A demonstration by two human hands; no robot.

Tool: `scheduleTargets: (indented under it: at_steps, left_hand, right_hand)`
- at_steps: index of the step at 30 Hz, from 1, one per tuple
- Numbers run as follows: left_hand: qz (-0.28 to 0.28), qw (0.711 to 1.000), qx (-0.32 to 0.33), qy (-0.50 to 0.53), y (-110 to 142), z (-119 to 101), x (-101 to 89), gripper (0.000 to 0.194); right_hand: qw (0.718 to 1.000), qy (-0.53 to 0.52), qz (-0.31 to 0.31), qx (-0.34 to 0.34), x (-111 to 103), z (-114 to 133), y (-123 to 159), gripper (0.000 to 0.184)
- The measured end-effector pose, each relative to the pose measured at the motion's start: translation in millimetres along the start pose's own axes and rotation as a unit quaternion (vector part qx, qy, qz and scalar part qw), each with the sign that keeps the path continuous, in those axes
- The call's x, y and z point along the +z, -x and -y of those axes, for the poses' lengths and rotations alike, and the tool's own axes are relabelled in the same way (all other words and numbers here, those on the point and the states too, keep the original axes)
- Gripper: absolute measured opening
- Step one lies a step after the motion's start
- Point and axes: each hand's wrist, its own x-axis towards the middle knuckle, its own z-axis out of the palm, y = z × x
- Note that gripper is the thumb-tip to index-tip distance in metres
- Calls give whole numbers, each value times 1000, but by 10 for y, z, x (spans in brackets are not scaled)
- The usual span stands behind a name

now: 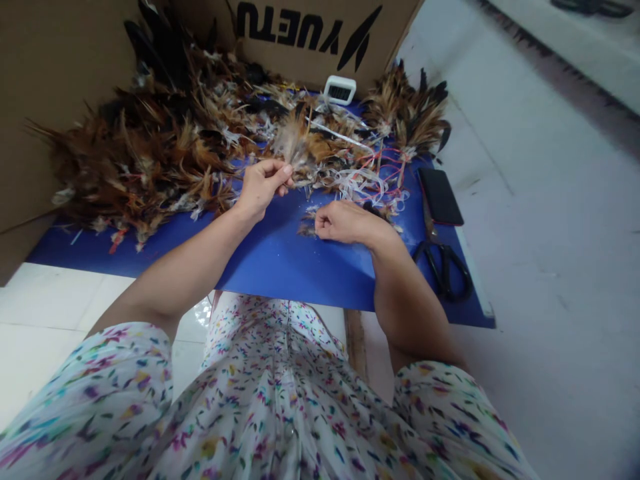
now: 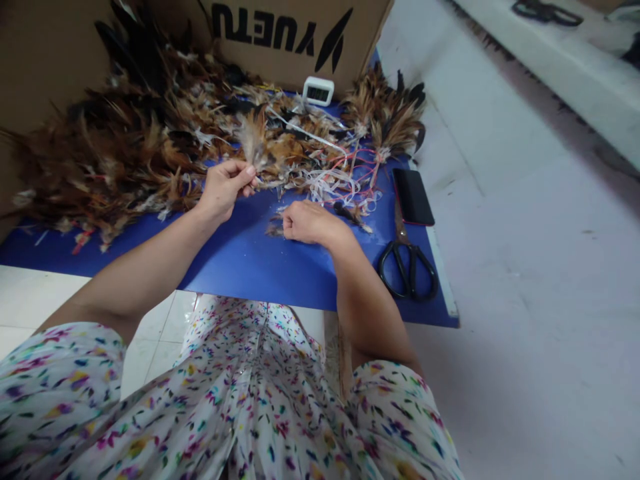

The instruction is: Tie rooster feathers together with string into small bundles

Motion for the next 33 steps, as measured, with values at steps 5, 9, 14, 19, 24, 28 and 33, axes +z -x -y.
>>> scheduleTargets:
  at_steps: [5,9,14,19,24,28,33]
  left_hand:
    - [-1,1000,-10,8,7,-12,10,33]
    - [-3,1000,-23,7,24,-30,33,32]
    - [-1,999,-41,6,53,-55,67,28]
    - [16,998,-51,18,90,-49,100,26]
    - [41,998,-51,25,132,-30,134,29]
    - [53,997,-53,37,160,-35,153,32]
    - [56,997,-37,21,187,-56,177,35]
  right_hand:
    - [984,-139,-85,-66,29,-114,-47,7]
    - [930,-301,-172,-119,21,-164,-65,7]
    - [863,-432,-237,-107,17,-147,-95,23]
    - [835,-449,-308,-82,79,-133,-168,29]
    - [819,-436,-368,-65,163,-88,-256,25]
    - [833,-392,-386,-55,210,-68,-296,22]
    - [848,-323,-419,-33,233,-50,-289,21]
